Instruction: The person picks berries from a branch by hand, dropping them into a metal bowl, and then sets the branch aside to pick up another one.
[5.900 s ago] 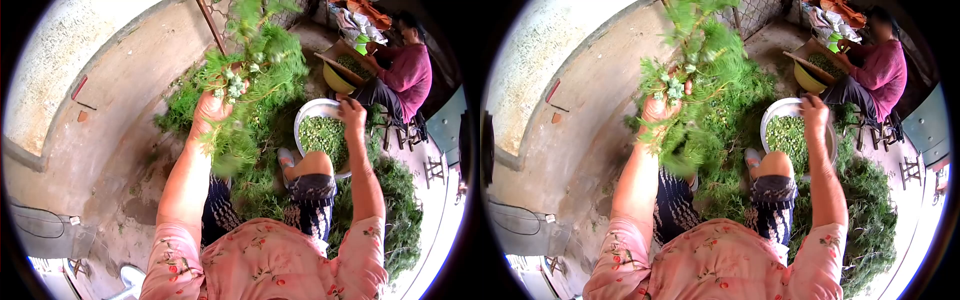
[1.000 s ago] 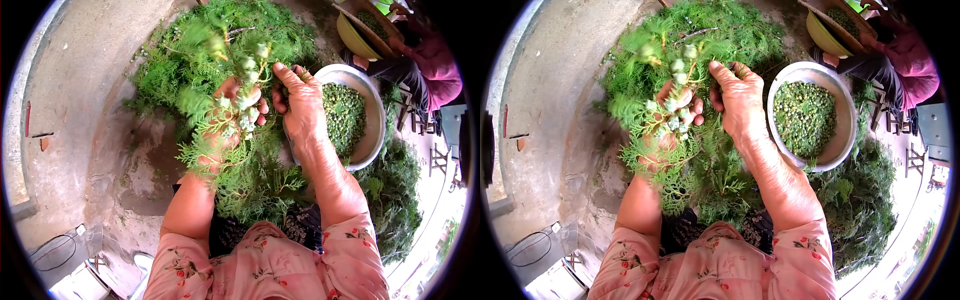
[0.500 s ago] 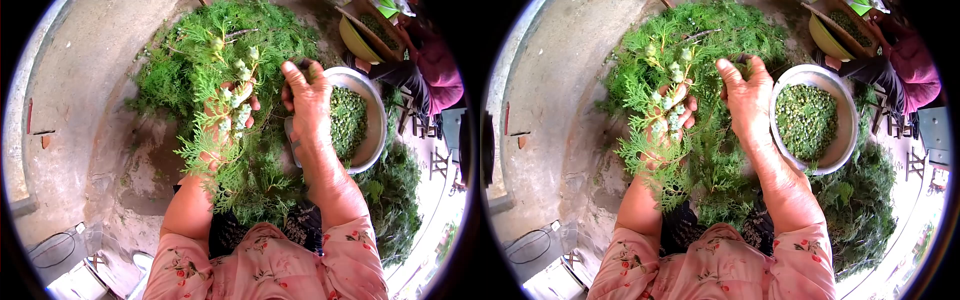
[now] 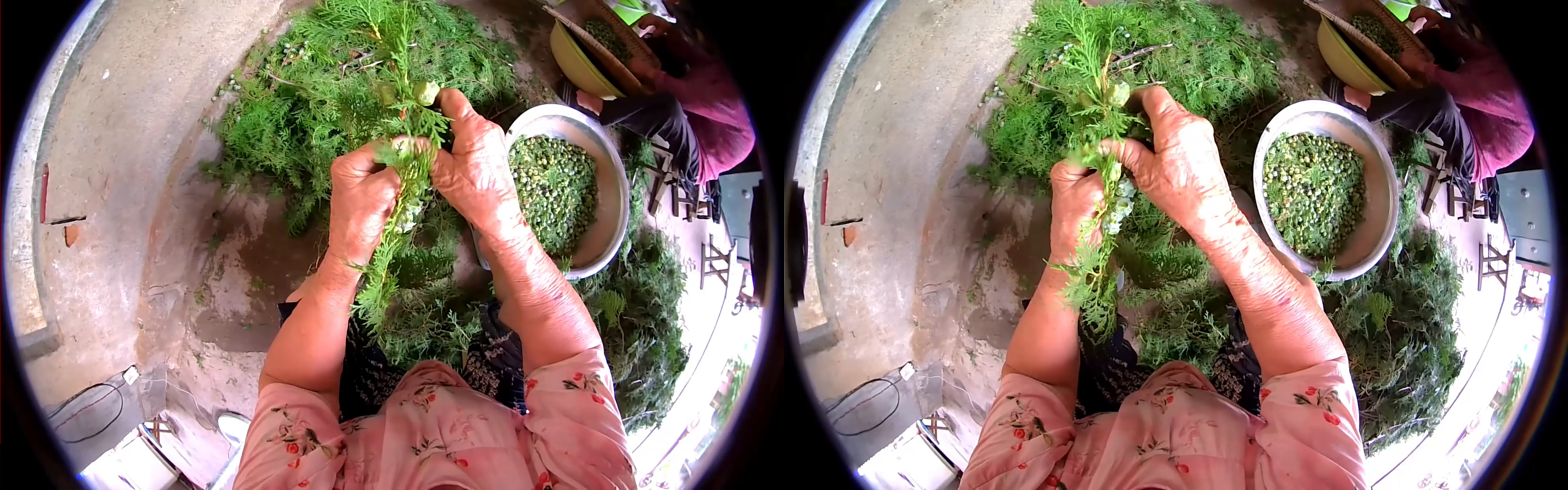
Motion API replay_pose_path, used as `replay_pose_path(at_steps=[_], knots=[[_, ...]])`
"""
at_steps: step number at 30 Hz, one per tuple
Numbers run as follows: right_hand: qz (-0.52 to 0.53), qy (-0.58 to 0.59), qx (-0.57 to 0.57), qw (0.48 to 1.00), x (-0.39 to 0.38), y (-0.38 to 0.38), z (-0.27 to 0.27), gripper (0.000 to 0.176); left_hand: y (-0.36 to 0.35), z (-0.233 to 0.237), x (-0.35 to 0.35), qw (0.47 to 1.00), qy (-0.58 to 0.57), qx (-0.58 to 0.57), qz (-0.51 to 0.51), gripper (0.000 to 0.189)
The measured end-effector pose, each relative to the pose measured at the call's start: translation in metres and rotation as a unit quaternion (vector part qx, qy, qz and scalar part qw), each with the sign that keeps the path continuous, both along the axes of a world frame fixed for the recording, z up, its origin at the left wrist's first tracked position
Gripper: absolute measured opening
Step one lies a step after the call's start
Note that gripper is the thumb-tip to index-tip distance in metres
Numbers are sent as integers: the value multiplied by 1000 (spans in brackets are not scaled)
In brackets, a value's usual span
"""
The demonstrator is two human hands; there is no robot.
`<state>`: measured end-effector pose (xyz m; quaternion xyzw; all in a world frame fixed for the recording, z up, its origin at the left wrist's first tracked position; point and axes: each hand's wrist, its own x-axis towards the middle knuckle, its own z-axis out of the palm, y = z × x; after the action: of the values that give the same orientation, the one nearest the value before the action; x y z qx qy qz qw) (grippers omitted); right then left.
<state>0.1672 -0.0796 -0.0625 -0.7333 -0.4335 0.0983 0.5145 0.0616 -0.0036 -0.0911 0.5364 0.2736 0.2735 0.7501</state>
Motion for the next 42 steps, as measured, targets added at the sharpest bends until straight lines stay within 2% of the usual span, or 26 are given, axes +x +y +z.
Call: replay_pose_path(at_steps=[3,5,6,8,9,12,13,14,16,18,20,21,24,26,28,30,31,32,34,35,36,38,39,40,41,42], knots=[[13,-7,30,999,0,0,-2,36,-2,7,0,999,-43,-21,-24,11],[25,78,73,994,-5,1,0,28,0,2,-1,991,-87,-103,5,12],[26,78,73,994,-6,3,-2,28,3,-2,-7,987,-105,-120,-26,23],[50,302,136,942,-9,7,-6,23,3,-5,-7,981,-117,-155,2,30],[56,486,166,856,-14,4,10,20,7,-2,-10,981,-79,-174,-11,27],[74,498,133,854,-9,1,1,16,11,-3,-9,989,-62,-111,-72,22],[76,539,175,821,-9,0,-1,12,10,-5,-9,989,-62,-111,-72,22],[45,585,224,778,-7,3,-6,11,7,-6,-9,979,-115,-159,-53,21],[30,607,270,747,0,3,-8,10,3,-8,-9,942,-220,-252,-14,19],[24,645,274,713,7,0,-9,13,2,-7,-10,942,-220,-251,-22,20],[40,649,267,711,12,0,-9,14,3,-4,-9,942,-221,-248,-38,23],[40,648,268,712,12,0,-9,14,4,3,-7,972,-132,-194,-29,20],[29,640,269,719,12,-1,-9,19,-2,17,-3,971,-127,-202,-3,18],[41,597,256,759,14,-2,-11,19,5,15,2,981,-78,-175,-19,13],[35,584,248,772,12,-2,-8,24,4,15,-1,992,15,-120,-39,23],[26,433,149,889,10,-3,-1,29,6,10,1,990,46,-129,-41,16],[14,398,119,909,7,-4,1,37,5,7,2,992,32,-111,-42,12],[18,302,131,944,5,0,-3,39,5,5,2,995,18,-93,-44,9],[25,258,145,955,2,3,-8,39,5,5,0,993,7,-101,-54,9],[-22,113,107,988,7,5,-20,33,5,6,-1,992,-4,-108,-63,9],[-23,113,107,988,6,4,-19,33,4,6,-2,991,-15,-115,-73,10],[-54,161,106,980,0,2,-11,29,-2,11,-1,992,-13,-122,-27,7],[-29,324,148,934,-6,-1,3,25,0,8,-3,988,-46,-137,-47,14],[-29,323,148,934,-5,-1,2,25,1,8,-3,983,-80,-152,-66,21],[-28,433,153,888,-5,-2,0,29,-1,11,-5,985,-78,-129,-85,36],[-26,536,155,829,-5,-2,-2,33,-1,9,-6,985,-78,-129,-85,36]])
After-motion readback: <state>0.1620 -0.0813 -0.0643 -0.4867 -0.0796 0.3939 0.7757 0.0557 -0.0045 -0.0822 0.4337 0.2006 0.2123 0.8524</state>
